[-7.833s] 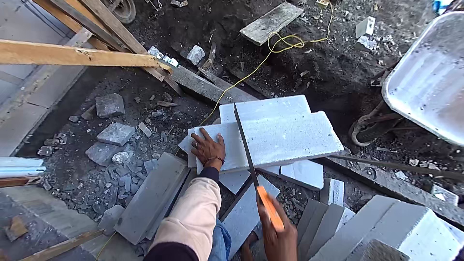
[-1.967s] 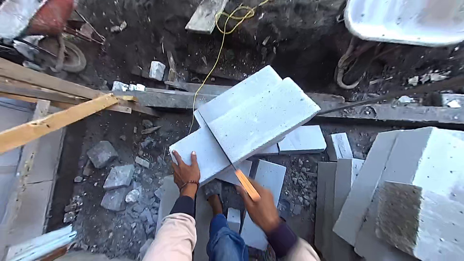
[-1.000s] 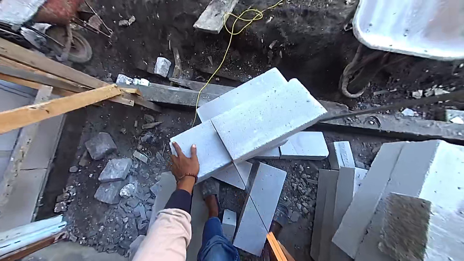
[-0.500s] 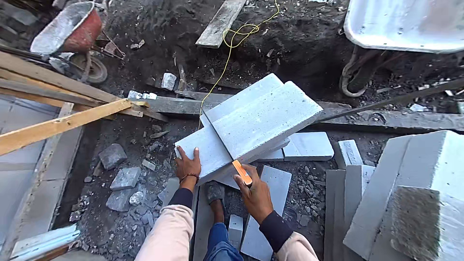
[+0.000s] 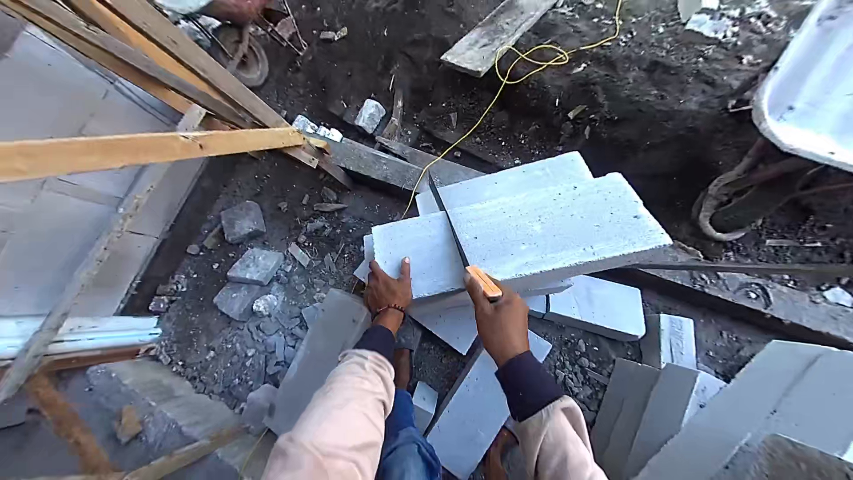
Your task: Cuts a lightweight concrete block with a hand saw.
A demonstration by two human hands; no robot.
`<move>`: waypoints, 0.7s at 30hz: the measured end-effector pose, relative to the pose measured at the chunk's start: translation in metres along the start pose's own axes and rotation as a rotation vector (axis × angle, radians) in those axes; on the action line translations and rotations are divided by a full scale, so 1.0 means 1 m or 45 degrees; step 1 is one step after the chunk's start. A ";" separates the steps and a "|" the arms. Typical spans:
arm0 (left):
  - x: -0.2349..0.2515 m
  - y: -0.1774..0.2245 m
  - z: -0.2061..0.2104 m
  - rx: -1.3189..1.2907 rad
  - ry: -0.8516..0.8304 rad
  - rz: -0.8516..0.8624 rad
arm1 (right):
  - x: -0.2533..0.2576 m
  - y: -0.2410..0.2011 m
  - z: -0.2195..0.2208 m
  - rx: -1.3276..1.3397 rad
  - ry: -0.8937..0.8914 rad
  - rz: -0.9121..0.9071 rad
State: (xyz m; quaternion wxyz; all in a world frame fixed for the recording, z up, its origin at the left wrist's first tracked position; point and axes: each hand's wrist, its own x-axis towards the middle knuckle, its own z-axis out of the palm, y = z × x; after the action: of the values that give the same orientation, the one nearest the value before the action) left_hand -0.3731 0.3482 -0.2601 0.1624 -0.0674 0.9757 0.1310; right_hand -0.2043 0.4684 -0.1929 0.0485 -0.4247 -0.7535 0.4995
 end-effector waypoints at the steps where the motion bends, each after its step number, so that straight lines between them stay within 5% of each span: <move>1: -0.004 -0.005 0.001 0.010 -0.026 -0.010 | -0.035 0.027 0.003 -0.007 0.040 -0.065; 5: -0.007 -0.007 0.003 -0.029 -0.034 -0.025 | -0.208 0.128 -0.021 0.137 0.028 -0.029; 7: -0.008 -0.009 0.003 -0.030 -0.043 -0.024 | -0.187 0.122 -0.026 0.075 0.043 -0.037; 11: 0.003 -0.001 -0.003 -0.025 -0.052 -0.004 | -0.036 0.037 -0.002 -0.035 0.074 -0.131; 13: -0.001 -0.004 0.001 0.003 -0.055 0.001 | -0.054 0.051 -0.005 -0.021 0.045 -0.094; 17: -0.012 -0.009 0.006 -0.001 -0.024 0.013 | -0.219 0.138 -0.027 0.083 0.022 -0.004; 19: -0.016 -0.013 0.007 0.002 -0.011 -0.011 | -0.209 0.149 -0.023 0.076 0.067 -0.057; 21: -0.013 -0.009 0.005 0.023 -0.005 -0.030 | -0.122 0.111 -0.012 0.014 0.145 -0.148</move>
State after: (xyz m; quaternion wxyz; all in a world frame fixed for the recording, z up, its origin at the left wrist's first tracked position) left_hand -0.3576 0.3427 -0.2626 0.1666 -0.0772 0.9756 0.1204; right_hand -0.0545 0.4085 -0.2323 0.1226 -0.4078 -0.7700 0.4752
